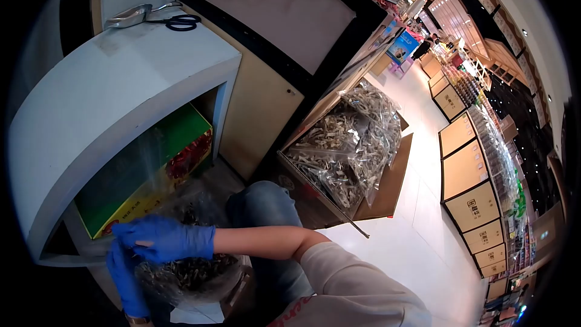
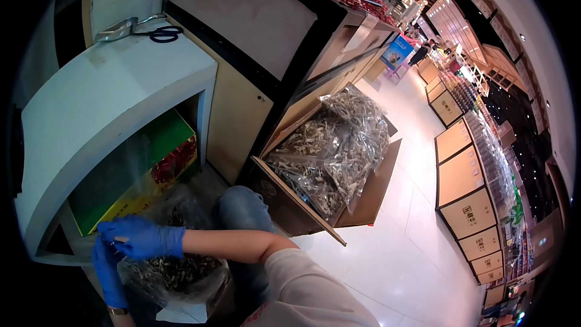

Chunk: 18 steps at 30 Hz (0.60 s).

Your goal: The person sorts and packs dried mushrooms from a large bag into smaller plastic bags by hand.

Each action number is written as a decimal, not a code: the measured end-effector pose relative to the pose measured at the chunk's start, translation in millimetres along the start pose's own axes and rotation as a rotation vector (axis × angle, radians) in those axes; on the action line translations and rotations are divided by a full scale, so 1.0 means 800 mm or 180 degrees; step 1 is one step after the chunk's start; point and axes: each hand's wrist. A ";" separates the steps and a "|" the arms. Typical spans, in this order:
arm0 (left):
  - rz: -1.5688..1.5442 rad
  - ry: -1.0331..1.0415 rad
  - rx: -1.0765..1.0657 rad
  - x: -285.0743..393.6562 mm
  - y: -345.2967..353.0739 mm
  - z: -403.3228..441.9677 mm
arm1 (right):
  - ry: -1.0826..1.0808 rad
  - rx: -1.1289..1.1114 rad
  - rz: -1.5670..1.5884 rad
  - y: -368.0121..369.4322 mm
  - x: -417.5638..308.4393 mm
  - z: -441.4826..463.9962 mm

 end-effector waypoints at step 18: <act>0.0354 -0.0467 -0.0202 0.039 0.024 -0.025 | 0.1026 -0.0411 0.1084 0.004 -0.004 -0.015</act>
Point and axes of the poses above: each hand's wrist, its own z-axis towards the middle knuckle, its own y-axis out of the palm, x = y × z, and after that the axes turned 11 degrees about -y, right-handed
